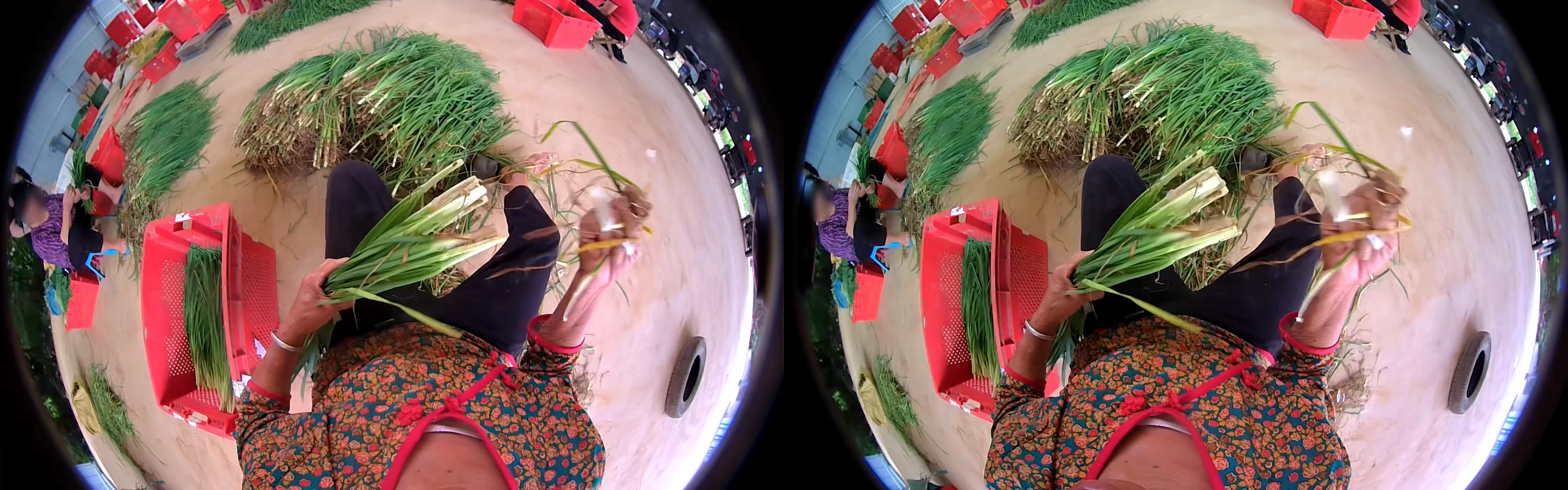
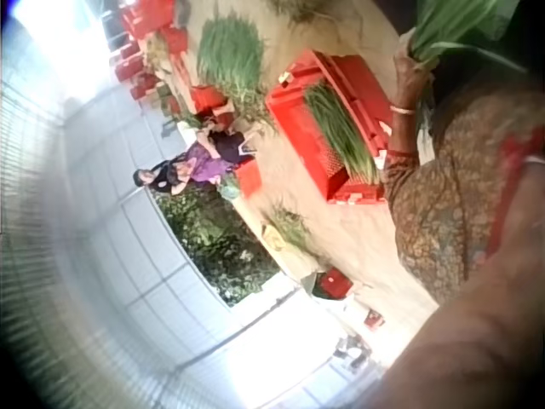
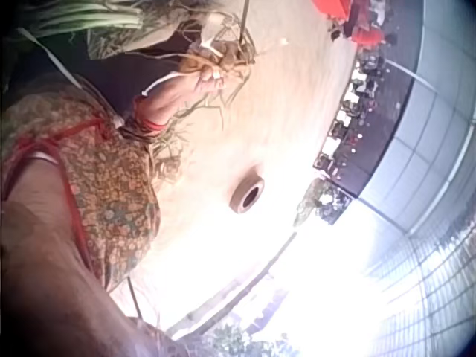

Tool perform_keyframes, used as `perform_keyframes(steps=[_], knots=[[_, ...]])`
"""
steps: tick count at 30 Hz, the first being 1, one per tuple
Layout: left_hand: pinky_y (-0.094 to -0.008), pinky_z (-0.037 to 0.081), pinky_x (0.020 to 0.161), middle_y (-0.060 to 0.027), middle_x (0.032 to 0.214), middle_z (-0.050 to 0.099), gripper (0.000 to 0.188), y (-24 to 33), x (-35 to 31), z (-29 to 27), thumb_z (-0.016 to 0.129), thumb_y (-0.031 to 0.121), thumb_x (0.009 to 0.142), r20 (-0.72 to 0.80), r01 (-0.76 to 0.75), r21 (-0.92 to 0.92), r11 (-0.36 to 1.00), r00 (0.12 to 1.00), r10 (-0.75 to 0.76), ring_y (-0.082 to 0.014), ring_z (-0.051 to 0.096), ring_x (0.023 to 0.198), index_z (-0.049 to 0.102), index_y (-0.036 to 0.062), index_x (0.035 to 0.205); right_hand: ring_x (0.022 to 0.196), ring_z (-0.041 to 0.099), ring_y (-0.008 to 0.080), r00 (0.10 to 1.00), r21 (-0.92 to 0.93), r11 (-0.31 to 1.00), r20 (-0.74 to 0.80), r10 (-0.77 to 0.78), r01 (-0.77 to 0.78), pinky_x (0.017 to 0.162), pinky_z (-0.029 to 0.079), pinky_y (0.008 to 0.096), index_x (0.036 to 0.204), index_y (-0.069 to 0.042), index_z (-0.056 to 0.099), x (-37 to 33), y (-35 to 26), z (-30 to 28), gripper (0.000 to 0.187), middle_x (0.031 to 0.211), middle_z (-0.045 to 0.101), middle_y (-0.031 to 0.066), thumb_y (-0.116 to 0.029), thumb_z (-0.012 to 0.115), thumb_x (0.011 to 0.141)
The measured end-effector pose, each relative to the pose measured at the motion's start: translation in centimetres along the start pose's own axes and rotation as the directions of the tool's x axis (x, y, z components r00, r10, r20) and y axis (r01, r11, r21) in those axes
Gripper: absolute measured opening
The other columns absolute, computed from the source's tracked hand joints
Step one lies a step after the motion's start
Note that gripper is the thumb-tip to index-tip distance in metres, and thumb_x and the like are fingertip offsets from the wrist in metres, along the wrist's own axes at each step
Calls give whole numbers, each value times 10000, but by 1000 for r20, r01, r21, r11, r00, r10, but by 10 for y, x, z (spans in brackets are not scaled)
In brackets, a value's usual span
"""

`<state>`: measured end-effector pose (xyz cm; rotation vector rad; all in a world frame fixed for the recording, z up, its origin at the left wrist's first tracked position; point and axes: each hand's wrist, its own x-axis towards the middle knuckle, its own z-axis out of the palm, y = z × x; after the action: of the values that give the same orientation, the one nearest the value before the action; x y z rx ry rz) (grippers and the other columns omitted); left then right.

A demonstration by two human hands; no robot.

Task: The person sorts a bunch of scallions by hand, peeling off the outer skin from the bulbs and removing dry leaves before placing them into a red crate.

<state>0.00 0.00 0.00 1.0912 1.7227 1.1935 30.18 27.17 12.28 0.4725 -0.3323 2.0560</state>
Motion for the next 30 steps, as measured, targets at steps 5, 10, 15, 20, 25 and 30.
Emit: perform_keyframes(steps=[5, 10, 15, 20, 25, 30], knots=[[-253, 458, 805, -24, 923, 634, 459, 4, -10, -17, 676, -104, 634, -110, 219, -358, 908, 955, -274, -131, 589, 855, 622, 43, 1065, 352, 343, 29, 935, 46, 953, 184, -303, 300, 363, 214, 198, 831, -105, 507, 2, -68, 39, 87, 579, 504, -36, -45, 478, 888], [-275, 451, 479, -63, 733, 608, 407, -21, -14, -23, 681, -79, 647, -71, 347, -622, 702, 868, -492, -161, 558, 545, 608, -12, 1042, 717, 534, 154, 904, -958, 205, -260, -339, -198, 620, 385, 276, 976, -100, 511, -10, -45, -41, 117, 853, 583, 67, -116, 553, 867], [-282, 523, 607, -96, 777, 652, 287, -21, -8, -15, 691, -55, 686, 32, 295, -657, 693, 930, -366, -193, 633, 665, 646, -23, 968, 901, 627, 300, 965, -564, -803, -34, 260, 196, 741, 491, 404, 1138, -54, 546, -47, 3, -142, 434, 981, 629, 187, -183, 710, 757], [-277, 517, 646, -68, 851, 649, 350, -17, -11, -4, 702, -74, 664, 22, 317, -600, 735, 924, -381, -166, 619, 697, 644, 19, 997, 613, 601, 189, 982, -904, -413, 38, 185, 113, 560, 474, 299, 1035, -13, 614, 2, 119, -19, 241, 752, 647, 118, -124, 653, 824], [-264, 494, 675, -28, 880, 639, 405, 1, -11, 5, 696, -109, 630, -25, 236, -430, 871, 962, -273, -120, 582, 753, 631, 11, 1011, 605, 624, 299, 855, -830, -516, -98, 509, 212, 582, 476, 373, 1023, 39, 595, 38, 188, -17, 269, 653, 595, 208, -150, 599, 832], [-268, 485, 643, -13, 840, 623, 420, 11, -13, 9, 693, -101, 609, -23, 259, -408, 875, 956, -294, -116, 572, 732, 624, -1, 1012, 509, 579, 166, 781, -975, -177, -9, 625, 130, 502, 463, 308, 954, 22, 632, 42, 205, -40, 184, 605, 592, 115, -113, 605, 833]])
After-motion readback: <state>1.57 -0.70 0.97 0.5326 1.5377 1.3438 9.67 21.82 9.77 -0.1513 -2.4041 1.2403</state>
